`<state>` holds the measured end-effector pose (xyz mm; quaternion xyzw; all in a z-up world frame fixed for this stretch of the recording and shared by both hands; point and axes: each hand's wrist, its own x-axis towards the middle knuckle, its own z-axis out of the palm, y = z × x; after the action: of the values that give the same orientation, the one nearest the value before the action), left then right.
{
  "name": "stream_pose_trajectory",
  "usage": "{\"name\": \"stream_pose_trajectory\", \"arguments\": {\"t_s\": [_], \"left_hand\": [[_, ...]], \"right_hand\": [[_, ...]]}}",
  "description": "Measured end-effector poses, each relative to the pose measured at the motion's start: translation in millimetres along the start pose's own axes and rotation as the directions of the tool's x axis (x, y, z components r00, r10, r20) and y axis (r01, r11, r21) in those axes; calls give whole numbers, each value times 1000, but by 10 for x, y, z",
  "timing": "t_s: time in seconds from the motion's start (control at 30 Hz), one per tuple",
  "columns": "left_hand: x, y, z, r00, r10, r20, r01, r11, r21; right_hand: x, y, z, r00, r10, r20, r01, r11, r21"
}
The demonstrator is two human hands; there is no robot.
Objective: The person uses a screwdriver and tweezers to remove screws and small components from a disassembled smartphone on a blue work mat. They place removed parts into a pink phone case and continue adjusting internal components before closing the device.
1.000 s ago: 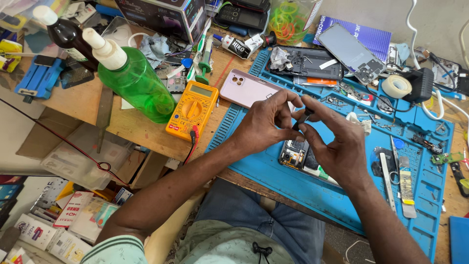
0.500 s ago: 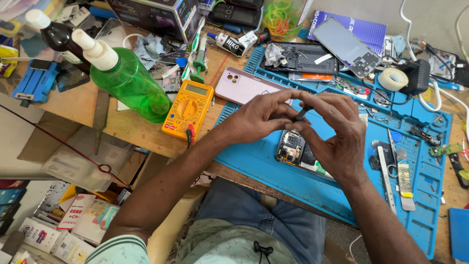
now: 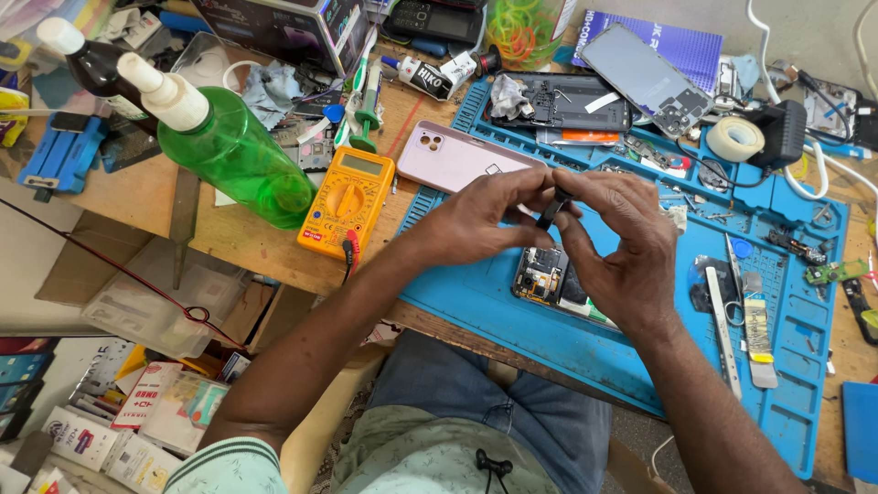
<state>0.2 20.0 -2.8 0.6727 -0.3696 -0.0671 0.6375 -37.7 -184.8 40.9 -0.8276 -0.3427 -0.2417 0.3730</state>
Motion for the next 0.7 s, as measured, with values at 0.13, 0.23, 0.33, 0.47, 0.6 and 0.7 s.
{"name": "stream_pose_trajectory", "arguments": {"t_s": [0.13,0.23,0.33,0.47,0.6,0.7], "left_hand": [[-9,-30,18,991,-125,-37,116,973,-199],[-31,-25,21,989,-101,-109,105,994,37],[-30,-25,-5,997,-74,-26,70,990,-123],[-31,-32,-38,995,-80,-67,78,996,-34],[-72,-17,-45,997,-60,46,64,994,-86],[-33,-4,5,994,-98,-45,91,986,-143]], "right_hand": [[-20,6,5,1000,-1,-25,1,1000,-10],[-24,-6,22,1000,15,-10,-15,998,61],[-28,2,16,1000,-8,5,8,998,57],[-37,12,27,999,39,2,-39,992,119],[-39,1,37,998,30,59,-38,988,152],[-35,7,40,998,33,50,-39,992,119]]}}
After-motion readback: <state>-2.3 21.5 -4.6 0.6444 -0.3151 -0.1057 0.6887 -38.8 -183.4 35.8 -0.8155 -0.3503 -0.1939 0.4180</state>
